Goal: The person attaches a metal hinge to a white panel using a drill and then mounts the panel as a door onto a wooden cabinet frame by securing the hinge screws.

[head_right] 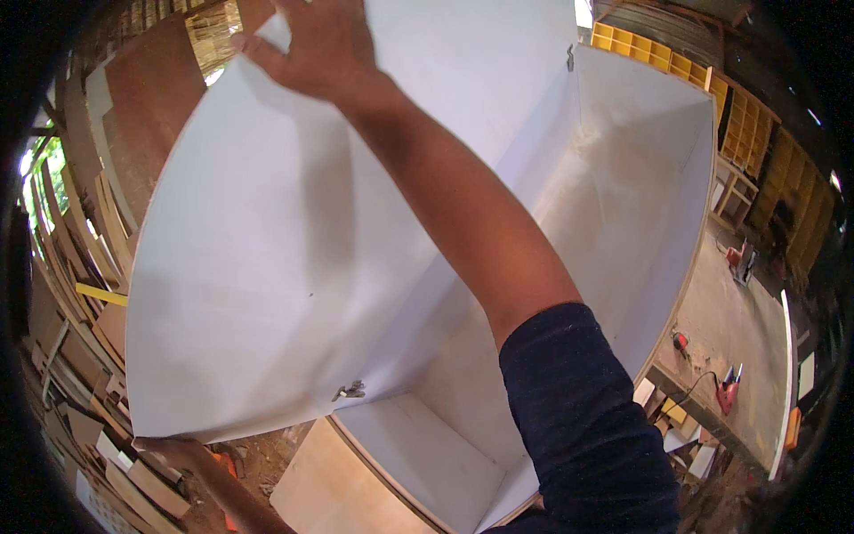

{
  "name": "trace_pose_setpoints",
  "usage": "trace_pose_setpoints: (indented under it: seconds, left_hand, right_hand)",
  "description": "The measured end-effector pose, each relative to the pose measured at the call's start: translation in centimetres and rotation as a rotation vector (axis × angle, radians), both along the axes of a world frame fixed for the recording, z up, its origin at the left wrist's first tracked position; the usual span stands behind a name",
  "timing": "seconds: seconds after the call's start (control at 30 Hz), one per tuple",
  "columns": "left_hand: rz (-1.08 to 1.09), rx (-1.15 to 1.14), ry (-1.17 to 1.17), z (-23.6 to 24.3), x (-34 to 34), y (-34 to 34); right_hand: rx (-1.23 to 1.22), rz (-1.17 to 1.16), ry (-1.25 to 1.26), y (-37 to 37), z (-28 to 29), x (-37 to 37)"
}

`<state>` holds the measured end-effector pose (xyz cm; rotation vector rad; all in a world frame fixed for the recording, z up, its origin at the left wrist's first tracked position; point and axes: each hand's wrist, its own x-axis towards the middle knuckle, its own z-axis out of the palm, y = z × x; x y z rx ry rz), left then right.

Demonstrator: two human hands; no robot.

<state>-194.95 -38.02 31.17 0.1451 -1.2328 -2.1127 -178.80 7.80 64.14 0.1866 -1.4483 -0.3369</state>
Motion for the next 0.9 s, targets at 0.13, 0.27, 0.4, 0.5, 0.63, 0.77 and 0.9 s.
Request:
trace_pose_setpoints:
  seconds: [0.13, 0.27, 0.4, 0.5, 0.63, 0.77, 0.9]
  left_hand:
    - [-0.016, -0.026, -0.123, -2.1, -1.0, -2.8]
    - [-0.013, 0.046, -0.104, -3.5, -1.3, -3.3]
    - [0.009, 0.089, -0.033, -4.6, -2.9, -3.9]
    - [0.046, 0.081, -0.034, -5.0, -3.0, -5.0]
    - [0.060, 0.154, -0.111, -2.4, -0.6, -1.7]
    - [0.080, 0.145, -0.090, -2.2, -1.1, -1.8]
    - [0.085, 0.126, -0.083, -2.7, -1.9, -2.7]
  right_hand:
    - [0.009, -0.029, -0.121, -0.2, 3.1, 0.3]
    - [0.078, -0.047, 0.003, -0.6, 3.5, 0.3]
    - [0.069, -0.070, -0.135, -1.7, 4.9, 1.8]
    - [0.075, -0.076, -0.134, -2.3, 4.3, 0.9]
    - [0.086, -0.137, -0.140, 0.0, 3.9, 0.5]
    - [0.098, -0.031, -0.141, 0.3, 4.0, 0.1]
    - [0.100, 0.058, -0.130, 0.1, 4.0, -0.7]
